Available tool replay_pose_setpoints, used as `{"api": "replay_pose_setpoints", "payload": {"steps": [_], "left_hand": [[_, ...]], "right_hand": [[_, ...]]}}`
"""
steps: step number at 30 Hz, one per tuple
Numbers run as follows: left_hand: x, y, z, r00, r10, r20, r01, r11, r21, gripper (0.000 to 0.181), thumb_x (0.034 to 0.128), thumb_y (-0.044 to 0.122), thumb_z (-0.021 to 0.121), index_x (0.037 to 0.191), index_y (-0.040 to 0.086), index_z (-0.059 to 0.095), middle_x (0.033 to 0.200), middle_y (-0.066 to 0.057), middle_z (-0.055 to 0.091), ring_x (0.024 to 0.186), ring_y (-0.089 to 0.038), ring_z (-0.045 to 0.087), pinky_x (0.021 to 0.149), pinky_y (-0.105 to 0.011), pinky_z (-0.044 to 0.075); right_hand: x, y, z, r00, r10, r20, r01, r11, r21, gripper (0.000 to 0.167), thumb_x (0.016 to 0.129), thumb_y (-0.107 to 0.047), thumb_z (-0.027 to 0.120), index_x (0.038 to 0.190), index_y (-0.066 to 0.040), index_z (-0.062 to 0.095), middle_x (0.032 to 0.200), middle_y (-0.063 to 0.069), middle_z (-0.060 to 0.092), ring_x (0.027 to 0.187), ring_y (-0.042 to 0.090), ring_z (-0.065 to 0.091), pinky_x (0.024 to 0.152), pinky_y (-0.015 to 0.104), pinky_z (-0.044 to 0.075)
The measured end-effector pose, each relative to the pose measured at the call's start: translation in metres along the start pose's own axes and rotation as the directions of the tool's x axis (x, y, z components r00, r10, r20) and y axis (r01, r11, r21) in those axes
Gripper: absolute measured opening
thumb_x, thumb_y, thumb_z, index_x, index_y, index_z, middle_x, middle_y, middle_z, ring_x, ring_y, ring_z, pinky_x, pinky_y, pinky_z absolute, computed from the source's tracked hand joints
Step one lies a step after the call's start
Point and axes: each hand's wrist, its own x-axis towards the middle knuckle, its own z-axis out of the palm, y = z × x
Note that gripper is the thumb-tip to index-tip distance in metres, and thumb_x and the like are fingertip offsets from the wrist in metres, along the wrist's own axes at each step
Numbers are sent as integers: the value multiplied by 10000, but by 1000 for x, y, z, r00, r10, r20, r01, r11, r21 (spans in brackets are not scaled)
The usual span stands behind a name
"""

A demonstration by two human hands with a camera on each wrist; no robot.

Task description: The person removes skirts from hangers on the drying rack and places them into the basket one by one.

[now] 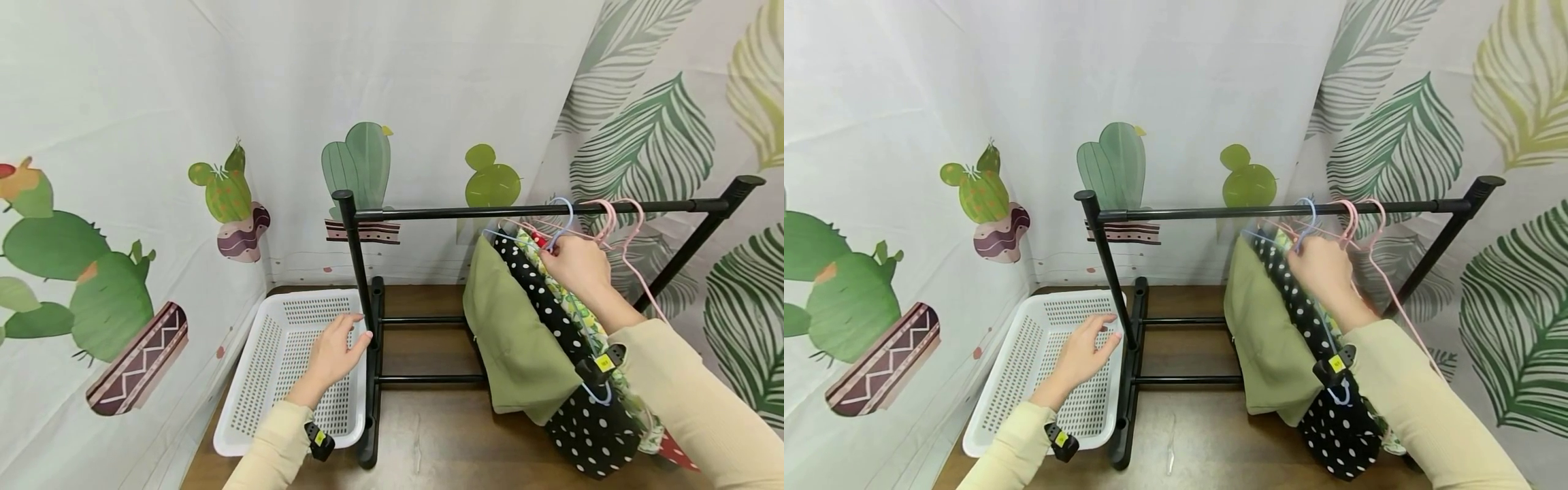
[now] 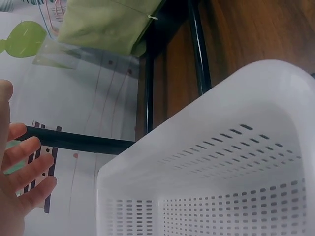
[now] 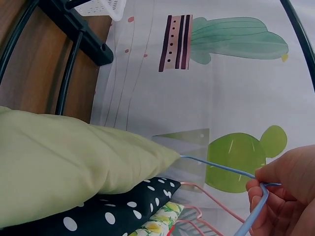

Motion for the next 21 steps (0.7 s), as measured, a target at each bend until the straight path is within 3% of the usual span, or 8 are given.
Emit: {"api": "replay_pose_setpoints", "payload": {"steps": [8, 16, 21], "left_hand": [[-1, -1, 6, 1000, -1, -9, 1, 1000, -17, 373, 880, 353, 580, 1174, 124, 603, 1110, -19, 603, 919, -177, 608, 681, -369, 496], [-3, 0, 8, 998, -46, 42, 48, 998, -45, 383, 894, 367, 567, 1211, 151, 582, 1145, -12, 592, 923, -177, 609, 691, -352, 494], [-3, 1, 9, 998, -54, 43, 55, 998, -34, 371, 897, 376, 561, 1213, 183, 579, 1135, -5, 594, 912, -167, 608, 680, -340, 490]], "right_hand": [[3, -3, 0, 1000, -19, -23, 19, 1000, -1, 350, 848, -264, 506, 538, -118, 436, 498, 50, 458, 471, 262, 444, 404, 392, 320], [4, -6, 1, 993, -79, -83, 80, 997, 1, 361, 850, -217, 519, 515, -128, 419, 463, 22, 417, 441, 231, 406, 403, 339, 293], [6, -8, 0, 991, -94, -97, 95, 996, 1, 357, 847, -213, 514, 511, -132, 424, 466, 17, 421, 444, 234, 407, 409, 343, 297]]}}
